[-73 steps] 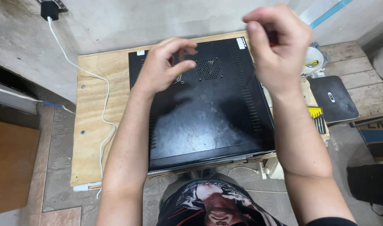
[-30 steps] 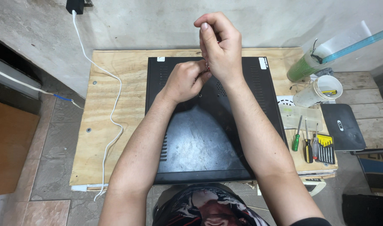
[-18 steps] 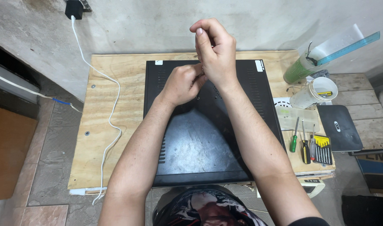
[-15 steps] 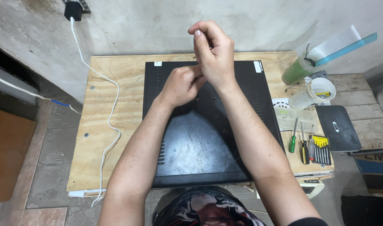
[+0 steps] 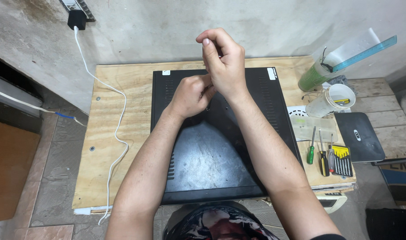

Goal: The person uses a screwdriver to remove screws from the back panel of a black electronic device. The screws are placed on the table as they are removed. The person continues to remove screws from different locations on the panel.

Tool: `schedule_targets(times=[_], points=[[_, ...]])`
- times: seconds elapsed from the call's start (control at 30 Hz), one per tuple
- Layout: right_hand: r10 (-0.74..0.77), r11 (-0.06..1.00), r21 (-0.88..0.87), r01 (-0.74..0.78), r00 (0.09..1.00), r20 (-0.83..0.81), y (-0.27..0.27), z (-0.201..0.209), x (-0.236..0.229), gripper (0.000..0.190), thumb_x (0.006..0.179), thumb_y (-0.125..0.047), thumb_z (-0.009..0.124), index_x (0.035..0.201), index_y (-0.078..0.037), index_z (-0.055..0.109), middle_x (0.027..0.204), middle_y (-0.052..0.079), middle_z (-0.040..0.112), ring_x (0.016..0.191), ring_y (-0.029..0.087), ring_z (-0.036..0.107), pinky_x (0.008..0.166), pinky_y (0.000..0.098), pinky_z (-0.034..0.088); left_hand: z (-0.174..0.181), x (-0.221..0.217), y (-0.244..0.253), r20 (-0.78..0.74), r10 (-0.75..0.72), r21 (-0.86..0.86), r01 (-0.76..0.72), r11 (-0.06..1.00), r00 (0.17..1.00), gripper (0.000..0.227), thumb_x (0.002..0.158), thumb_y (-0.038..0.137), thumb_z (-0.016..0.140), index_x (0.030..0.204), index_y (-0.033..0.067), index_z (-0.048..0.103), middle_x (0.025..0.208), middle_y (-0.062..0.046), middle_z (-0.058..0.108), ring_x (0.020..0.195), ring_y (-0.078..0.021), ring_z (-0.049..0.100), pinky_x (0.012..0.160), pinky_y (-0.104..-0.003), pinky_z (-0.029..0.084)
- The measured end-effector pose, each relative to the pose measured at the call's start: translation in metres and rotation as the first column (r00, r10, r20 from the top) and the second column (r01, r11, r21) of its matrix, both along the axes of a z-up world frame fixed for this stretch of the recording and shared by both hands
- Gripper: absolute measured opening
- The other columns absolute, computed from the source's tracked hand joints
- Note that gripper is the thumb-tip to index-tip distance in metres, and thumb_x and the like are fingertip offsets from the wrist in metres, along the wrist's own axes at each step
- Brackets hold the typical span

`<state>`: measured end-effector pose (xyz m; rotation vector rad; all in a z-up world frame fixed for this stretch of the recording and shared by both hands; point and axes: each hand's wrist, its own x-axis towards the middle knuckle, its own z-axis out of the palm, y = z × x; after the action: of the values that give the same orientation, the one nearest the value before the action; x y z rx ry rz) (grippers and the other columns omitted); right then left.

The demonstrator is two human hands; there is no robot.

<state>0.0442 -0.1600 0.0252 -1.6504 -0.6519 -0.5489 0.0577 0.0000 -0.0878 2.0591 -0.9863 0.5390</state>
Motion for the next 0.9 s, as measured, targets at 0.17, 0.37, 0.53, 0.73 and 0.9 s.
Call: schedule_targets(times=[0.17, 0.37, 0.53, 0.73, 0.9], points=[[0.003, 1.000, -0.002, -0.003, 1.000, -0.012, -0.001, 0.001, -0.001, 0.018, 0.132, -0.018, 0.063, 0.127, -0.009, 0.078, 0.079, -0.003, 0.064, 0.066, 0.010, 0.060, 0.063, 0.0281, 0.053, 0.000, -0.001, 0.000, -0.001, 0.000, 0.004, 0.000, 1.000, 1.000, 0.017, 0.120, 0.016, 0.073, 0.106, 0.0069, 0.068, 0.087, -0.013, 0.074, 0.073, -0.0398, 0.067, 0.069, -0.053, 0.053], [0.031, 0.999, -0.027, -0.032, 0.998, -0.059, -0.002, 0.002, 0.000, 0.015, 0.129, -0.010, 0.063, 0.123, -0.009, 0.077, 0.079, -0.003, 0.061, 0.068, 0.009, 0.055, 0.065, 0.0289, 0.050, -0.002, 0.000, -0.001, 0.033, 0.016, -0.011, -0.015, 1.000, 0.999, 0.019, 0.124, 0.022, 0.071, 0.113, 0.0068, 0.073, 0.089, -0.012, 0.076, 0.074, -0.0398, 0.072, 0.070, -0.053, 0.056], [0.117, 0.993, 0.002, -0.117, 0.991, 0.059, -0.004, -0.017, 0.023, 0.023, 0.126, 0.001, 0.065, 0.125, -0.001, 0.088, 0.069, 0.006, 0.073, 0.058, 0.013, 0.065, 0.061, 0.0306, 0.055, -0.008, 0.006, -0.007, -0.050, 0.158, -0.060, -0.161, 0.985, 0.986, 0.043, 0.117, 0.033, 0.086, 0.080, 0.0184, 0.070, 0.060, -0.003, 0.066, 0.060, -0.0237, 0.068, 0.064, -0.036, 0.064], [0.126, 0.992, -0.031, -0.126, 0.992, 0.020, -0.007, -0.019, 0.023, 0.024, 0.125, 0.003, 0.065, 0.128, -0.001, 0.088, 0.075, 0.008, 0.077, 0.059, 0.014, 0.069, 0.059, 0.0295, 0.056, -0.005, 0.003, -0.007, -0.075, 0.155, -0.065, -0.160, 0.985, 0.985, 0.045, 0.119, 0.034, 0.084, 0.080, 0.0186, 0.070, 0.060, -0.003, 0.067, 0.059, -0.0232, 0.066, 0.064, -0.036, 0.065], [0.087, 0.990, -0.113, -0.081, 0.995, 0.045, -0.016, -0.013, 0.014, 0.023, 0.124, 0.003, 0.068, 0.137, -0.002, 0.086, 0.082, 0.010, 0.081, 0.066, 0.018, 0.074, 0.065, 0.0350, 0.057, -0.001, -0.001, -0.011, -0.060, 0.171, -0.037, -0.174, 0.984, 0.983, 0.038, 0.114, 0.031, 0.083, 0.080, 0.0191, 0.072, 0.062, -0.003, 0.069, 0.063, -0.0244, 0.071, 0.066, -0.037, 0.067]])
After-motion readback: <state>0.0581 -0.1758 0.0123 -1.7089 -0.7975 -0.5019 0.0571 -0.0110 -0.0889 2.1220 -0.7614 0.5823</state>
